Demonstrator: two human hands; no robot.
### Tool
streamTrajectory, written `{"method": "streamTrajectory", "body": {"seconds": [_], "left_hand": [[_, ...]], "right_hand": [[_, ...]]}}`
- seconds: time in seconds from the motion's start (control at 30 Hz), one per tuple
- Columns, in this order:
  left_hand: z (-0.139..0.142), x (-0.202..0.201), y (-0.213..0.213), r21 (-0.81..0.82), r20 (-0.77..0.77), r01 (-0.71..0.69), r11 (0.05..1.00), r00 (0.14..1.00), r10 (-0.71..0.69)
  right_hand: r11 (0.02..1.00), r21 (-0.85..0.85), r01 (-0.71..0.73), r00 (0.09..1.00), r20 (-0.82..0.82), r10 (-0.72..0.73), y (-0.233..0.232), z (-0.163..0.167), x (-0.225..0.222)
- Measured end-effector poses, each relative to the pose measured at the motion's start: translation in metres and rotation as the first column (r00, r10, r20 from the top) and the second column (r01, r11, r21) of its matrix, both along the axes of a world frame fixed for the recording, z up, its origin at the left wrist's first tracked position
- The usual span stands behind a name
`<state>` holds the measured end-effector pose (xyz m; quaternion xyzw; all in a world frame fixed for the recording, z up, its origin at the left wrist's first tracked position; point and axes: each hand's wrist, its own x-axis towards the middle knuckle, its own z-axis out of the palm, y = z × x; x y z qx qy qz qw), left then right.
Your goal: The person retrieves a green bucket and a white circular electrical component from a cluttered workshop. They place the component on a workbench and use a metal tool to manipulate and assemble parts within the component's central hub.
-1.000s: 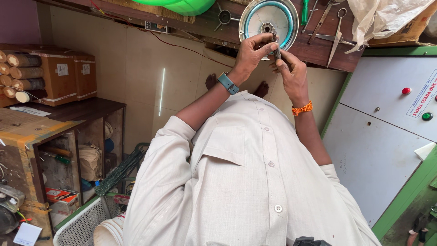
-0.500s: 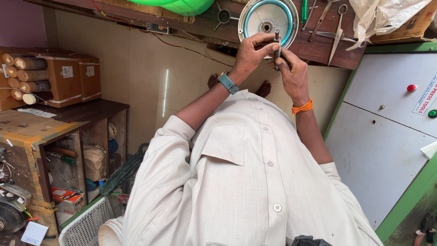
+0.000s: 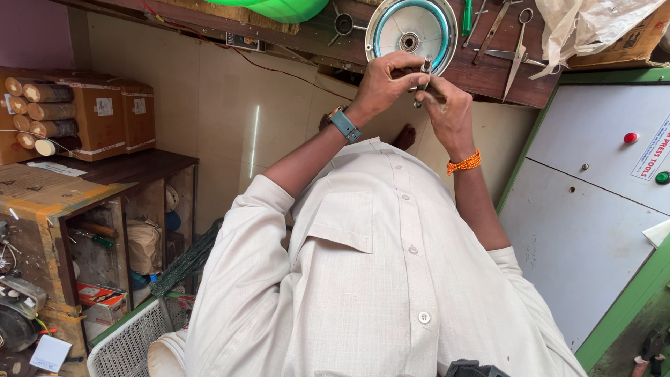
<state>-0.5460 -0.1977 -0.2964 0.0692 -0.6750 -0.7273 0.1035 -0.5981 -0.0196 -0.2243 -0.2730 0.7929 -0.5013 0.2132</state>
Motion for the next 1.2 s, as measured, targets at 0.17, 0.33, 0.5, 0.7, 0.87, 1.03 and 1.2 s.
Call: {"method": "streamTrajectory", "body": {"seconds": [0.17, 0.33, 0.5, 0.7, 0.87, 1.03, 1.2], "left_hand": [[0.012, 0.002, 0.001, -0.08, -0.003, 0.011, 0.997, 1.0, -0.012], [0.032, -0.002, 0.006, -0.183, 0.017, 0.02, 0.983, 1.0, -0.017], [0.046, -0.003, 0.001, -0.395, -0.014, -0.031, 0.918, 1.0, 0.028], [0.025, -0.001, -0.073, -0.817, 0.12, -0.073, 0.572, 0.949, 0.293], [-0.001, -0.009, -0.102, -0.986, 0.108, 0.049, 0.162, 0.922, 0.373], [-0.011, -0.005, -0.11, -0.948, 0.151, 0.066, 0.311, 0.954, 0.258], [-0.008, 0.013, -0.097, -0.667, 0.004, -0.26, 0.698, 0.936, 0.352]], "right_hand": [[0.996, -0.042, 0.077, 0.996, -0.05, -0.079, -0.005, 0.005, 0.0], [0.996, 0.044, 0.082, 0.997, 0.004, -0.082, -0.003, 0.007, -0.003], [0.99, 0.053, 0.134, 0.99, -0.039, -0.132, 0.0, 0.003, -0.001], [0.954, -0.181, 0.238, 0.965, 0.156, -0.211, 0.021, 0.008, 0.006], [0.859, -0.29, 0.422, 0.879, 0.364, -0.308, 0.043, 0.017, 0.003], [0.799, -0.333, 0.502, 0.838, 0.414, -0.354, 0.052, 0.022, -0.005], [0.693, -0.444, 0.568, 0.793, 0.52, -0.316, 0.049, 0.022, -0.008]]}}
